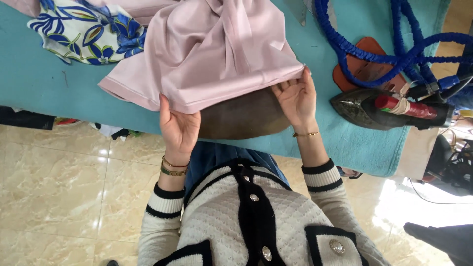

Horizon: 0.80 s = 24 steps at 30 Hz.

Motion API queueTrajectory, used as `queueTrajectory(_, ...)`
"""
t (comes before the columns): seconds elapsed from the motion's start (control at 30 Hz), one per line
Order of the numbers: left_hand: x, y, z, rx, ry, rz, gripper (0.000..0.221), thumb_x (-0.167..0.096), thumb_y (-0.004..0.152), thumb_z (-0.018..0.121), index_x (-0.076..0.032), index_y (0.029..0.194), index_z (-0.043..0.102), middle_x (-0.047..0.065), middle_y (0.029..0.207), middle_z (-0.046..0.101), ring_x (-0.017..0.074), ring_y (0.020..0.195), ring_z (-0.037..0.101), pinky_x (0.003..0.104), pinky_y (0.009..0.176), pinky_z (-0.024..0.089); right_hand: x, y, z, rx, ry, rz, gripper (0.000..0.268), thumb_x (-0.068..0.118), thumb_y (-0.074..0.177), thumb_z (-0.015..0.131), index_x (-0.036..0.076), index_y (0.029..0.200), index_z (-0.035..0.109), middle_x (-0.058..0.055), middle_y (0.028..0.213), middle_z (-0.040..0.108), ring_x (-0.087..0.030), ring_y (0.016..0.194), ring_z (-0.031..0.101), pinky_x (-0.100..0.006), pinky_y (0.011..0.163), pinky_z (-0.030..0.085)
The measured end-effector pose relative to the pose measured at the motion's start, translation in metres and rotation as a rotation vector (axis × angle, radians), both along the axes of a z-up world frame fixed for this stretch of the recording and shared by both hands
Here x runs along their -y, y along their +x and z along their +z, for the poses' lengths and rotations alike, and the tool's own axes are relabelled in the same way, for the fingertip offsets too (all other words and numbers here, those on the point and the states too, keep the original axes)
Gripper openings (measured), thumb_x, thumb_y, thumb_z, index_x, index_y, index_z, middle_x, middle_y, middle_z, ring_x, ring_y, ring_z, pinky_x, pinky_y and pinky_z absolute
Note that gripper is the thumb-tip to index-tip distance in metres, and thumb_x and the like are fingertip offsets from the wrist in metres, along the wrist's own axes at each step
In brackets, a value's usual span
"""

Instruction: Ironing and pressing pink fabric and floral patterned fabric on a professional pressing table using a steam iron.

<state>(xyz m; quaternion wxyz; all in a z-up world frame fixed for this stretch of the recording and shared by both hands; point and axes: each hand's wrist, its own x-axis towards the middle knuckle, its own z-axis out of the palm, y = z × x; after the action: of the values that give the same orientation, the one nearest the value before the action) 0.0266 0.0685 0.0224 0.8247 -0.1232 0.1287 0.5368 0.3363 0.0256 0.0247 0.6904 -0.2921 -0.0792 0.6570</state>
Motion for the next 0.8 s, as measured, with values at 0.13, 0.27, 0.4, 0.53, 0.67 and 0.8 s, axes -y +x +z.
queueTrajectory(0.13, 0.003, -0.003, -0.015, 0.05, -0.062, 0.074, 0.035, -0.029, 0.104, 0.06, -0.011, 0.133, 0.066, 0.015, 0.135, 0.066, 0.0291, 0.127, 0.064, 0.043, 0.112, 0.054, -0.013, -0.004, 0.005, -0.09, -0.127, -0.075, 0.024, 0.04, 0.094, 0.065, 0.021, 0.099, 0.078, -0.005, 0.112, 0.077, -0.024, 0.109, 0.074, -0.05, 0.103, 0.058)
queueTrajectory(0.27, -0.001, -0.005, 0.012, 0.17, -0.046, -0.029, 0.042, -0.044, 0.101, 0.06, -0.014, 0.131, 0.068, 0.014, 0.134, 0.068, 0.0311, 0.126, 0.065, 0.05, 0.108, 0.056, -0.027, -0.018, 0.043, -0.114, -0.248, 0.1, 0.074, 0.061, 0.08, 0.07, 0.008, 0.131, 0.066, -0.019, 0.13, 0.069, -0.04, 0.123, 0.065, -0.065, 0.108, 0.051)
queueTrajectory(0.4, -0.036, -0.017, 0.029, 0.052, 0.104, -0.052, 0.039, -0.046, 0.107, 0.049, -0.021, 0.125, 0.073, 0.007, 0.133, 0.07, 0.0263, 0.131, 0.065, 0.052, 0.116, 0.05, -0.045, 0.037, 0.029, 0.028, -0.335, 0.155, 0.062, 0.048, 0.095, 0.062, 0.004, 0.138, 0.061, -0.018, 0.139, 0.064, -0.039, 0.13, 0.06, -0.058, 0.115, 0.044)
queueTrajectory(0.53, -0.062, -0.013, 0.053, -0.322, 0.511, 0.136, 0.031, -0.032, 0.108, 0.059, -0.014, 0.133, 0.065, 0.007, 0.137, 0.065, 0.0269, 0.132, 0.059, 0.052, 0.114, 0.053, -0.053, 0.078, 0.121, 0.201, 0.022, -0.235, 0.072, 0.038, 0.086, 0.063, 0.003, 0.149, 0.056, -0.019, 0.148, 0.066, -0.034, 0.142, 0.063, -0.048, 0.127, 0.054)
queueTrajectory(0.67, -0.057, 0.014, 0.06, -0.293, 0.592, 0.239, 0.009, -0.018, 0.103, 0.069, -0.018, 0.109, 0.077, -0.003, 0.106, 0.078, 0.017, 0.096, 0.073, 0.045, 0.102, 0.06, -0.044, 0.114, 0.14, 0.222, 0.097, -0.517, 0.093, 0.03, 0.08, 0.065, 0.005, 0.168, 0.046, -0.021, 0.17, 0.057, -0.043, 0.161, 0.059, -0.058, 0.139, 0.056)
queueTrajectory(0.8, -0.036, 0.013, -0.028, -0.608, 0.471, 0.209, 0.017, -0.023, 0.104, 0.068, -0.019, 0.121, 0.066, 0.001, 0.119, 0.069, 0.0205, 0.113, 0.065, 0.043, 0.095, 0.055, -0.016, 0.098, 0.097, 0.048, 0.025, -0.443, 0.08, 0.024, 0.085, 0.063, -0.006, 0.157, 0.045, -0.028, 0.154, 0.055, -0.042, 0.148, 0.053, -0.053, 0.13, 0.048)
